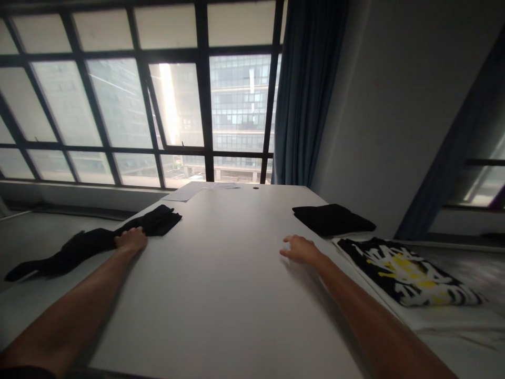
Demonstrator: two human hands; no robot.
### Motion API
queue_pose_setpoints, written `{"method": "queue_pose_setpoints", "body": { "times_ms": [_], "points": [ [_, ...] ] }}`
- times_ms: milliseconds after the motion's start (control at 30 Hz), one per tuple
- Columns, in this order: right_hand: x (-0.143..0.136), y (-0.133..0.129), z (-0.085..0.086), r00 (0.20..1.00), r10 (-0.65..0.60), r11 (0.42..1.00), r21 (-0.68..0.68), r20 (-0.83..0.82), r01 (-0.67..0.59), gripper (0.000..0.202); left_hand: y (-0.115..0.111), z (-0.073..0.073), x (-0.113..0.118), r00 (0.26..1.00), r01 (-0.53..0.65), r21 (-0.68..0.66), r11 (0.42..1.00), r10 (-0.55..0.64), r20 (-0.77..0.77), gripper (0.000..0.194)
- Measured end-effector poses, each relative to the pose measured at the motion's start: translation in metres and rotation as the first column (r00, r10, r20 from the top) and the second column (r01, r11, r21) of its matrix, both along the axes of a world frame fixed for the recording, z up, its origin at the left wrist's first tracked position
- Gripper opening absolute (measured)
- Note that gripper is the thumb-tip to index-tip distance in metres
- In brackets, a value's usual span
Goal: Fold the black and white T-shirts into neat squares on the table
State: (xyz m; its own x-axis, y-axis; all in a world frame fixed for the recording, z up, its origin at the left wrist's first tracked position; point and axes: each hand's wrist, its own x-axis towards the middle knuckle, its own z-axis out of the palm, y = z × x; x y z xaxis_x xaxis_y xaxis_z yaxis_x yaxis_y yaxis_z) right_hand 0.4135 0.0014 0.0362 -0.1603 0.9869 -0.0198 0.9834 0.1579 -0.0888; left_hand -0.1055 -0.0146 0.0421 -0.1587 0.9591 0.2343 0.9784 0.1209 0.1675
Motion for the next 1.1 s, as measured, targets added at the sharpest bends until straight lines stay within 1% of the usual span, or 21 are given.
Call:
{"method": "queue_pose_setpoints", "body": {
  "times_ms": [33,100,200,233,267,300,333,367,400,433,467,533,600,633,667,767,833,900,967,1033,1100],
  "points": [
    [-0.008,-0.005,0.003,1.0,0.017,1.0,-0.003,-0.002,-0.017,0.057,0.0,-0.001,0.008,1.0,0.023,-0.001,1.0,-0.023,0.005,0.035],
    [-0.022,-0.011,0.007,0.998,0.056,0.998,-0.004,-0.022,-0.056,0.054,0.002,-0.005,0.034,0.998,0.068,-0.009,0.998,-0.068,0.015,0.035],
    [-0.042,-0.014,0.007,0.986,0.145,0.989,-0.004,-0.082,-0.146,0.052,0.006,-0.018,0.092,0.985,0.168,-0.027,0.985,-0.167,0.035,0.033],
    [-0.047,-0.014,0.005,0.975,0.189,0.982,0.0,-0.113,-0.191,0.053,0.006,-0.023,0.114,0.973,0.226,-0.028,0.974,-0.225,0.044,0.035],
    [-0.052,-0.014,0.002,0.961,0.236,0.971,0.01,-0.146,-0.237,0.054,0.004,-0.028,0.136,0.942,0.333,-0.029,0.942,-0.331,0.058,0.04],
    [-0.055,-0.014,-0.002,0.944,0.28,0.96,0.025,-0.176,-0.28,0.057,0.001,-0.031,0.155,0.852,0.52,-0.028,0.854,-0.516,0.093,0.05],
    [-0.057,-0.015,-0.007,0.928,0.314,0.949,0.042,-0.201,-0.312,0.06,-0.003,-0.032,0.171,0.744,0.663,-0.015,0.749,-0.656,0.124,0.058],
    [-0.057,-0.016,-0.013,0.916,0.337,0.941,0.057,-0.219,-0.333,0.062,-0.007,-0.032,0.183,0.64,0.764,-0.002,0.646,-0.756,0.137,0.066],
    [-0.055,-0.017,-0.019,0.909,0.346,0.938,0.072,-0.232,-0.339,0.062,-0.01,-0.032,0.189,0.566,0.82,0.005,0.572,-0.813,0.133,0.072],
    [-0.051,-0.018,-0.025,0.907,0.345,0.939,0.09,-0.242,-0.333,0.06,-0.012,-0.03,0.189,0.548,0.834,-0.001,0.552,-0.829,0.111,0.076],
    [-0.046,-0.019,-0.03,0.908,0.336,0.941,0.113,-0.25,-0.318,0.055,-0.012,-0.029,0.185,0.575,0.818,-0.014,0.576,-0.815,0.077,0.077],
    [-0.032,-0.02,-0.037,0.915,0.305,0.949,0.166,-0.264,-0.269,0.041,-0.009,-0.028,0.165,0.699,0.715,-0.05,0.698,-0.715,0.007,0.075],
    [-0.017,-0.02,-0.036,0.932,0.245,0.959,0.209,-0.267,-0.192,0.031,-0.003,-0.03,0.138,0.819,0.571,-0.064,0.819,-0.573,-0.018,0.064],
    [-0.01,-0.02,-0.033,0.943,0.198,0.965,0.223,-0.266,-0.14,0.029,0.001,-0.031,0.126,0.857,0.512,-0.071,0.856,-0.514,-0.02,0.06],
    [-0.005,-0.02,-0.029,0.953,0.143,0.969,0.234,-0.266,-0.08,0.027,0.003,-0.032,0.116,0.88,0.472,-0.073,0.878,-0.475,-0.025,0.056],
    [0.008,-0.021,-0.015,0.957,-0.001,0.958,0.275,-0.291,0.085,0.029,0.004,-0.029,0.098,0.898,0.433,-0.055,0.9,-0.436,-0.058,0.047],
    [0.012,-0.022,-0.007,0.947,-0.033,0.943,0.303,-0.32,0.135,0.032,0.0,-0.023,0.095,0.903,0.421,-0.047,0.906,-0.423,-0.07,0.043],
    [0.016,-0.025,0.0,0.936,-0.032,0.933,0.327,-0.35,0.154,0.036,-0.007,-0.015,0.095,0.912,0.404,-0.057,0.913,-0.407,-0.052,0.04],
    [0.02,-0.029,0.007,0.921,-0.02,0.922,0.348,-0.39,0.167,0.038,-0.014,-0.006,0.095,0.915,0.402,-0.075,0.913,-0.404,-0.012,0.042],
    [0.026,-0.036,0.018,0.899,0.015,0.922,0.353,-0.437,0.156,0.038,-0.021,0.006,0.093,0.897,0.442,-0.118,0.889,-0.439,0.055,0.047],
    [0.036,-0.045,0.034,0.882,0.068,0.949,0.303,-0.465,0.087,0.04,-0.03,0.021,0.09,0.868,0.496,-0.17,0.851,-0.482,0.12,0.049]
  ]
}}
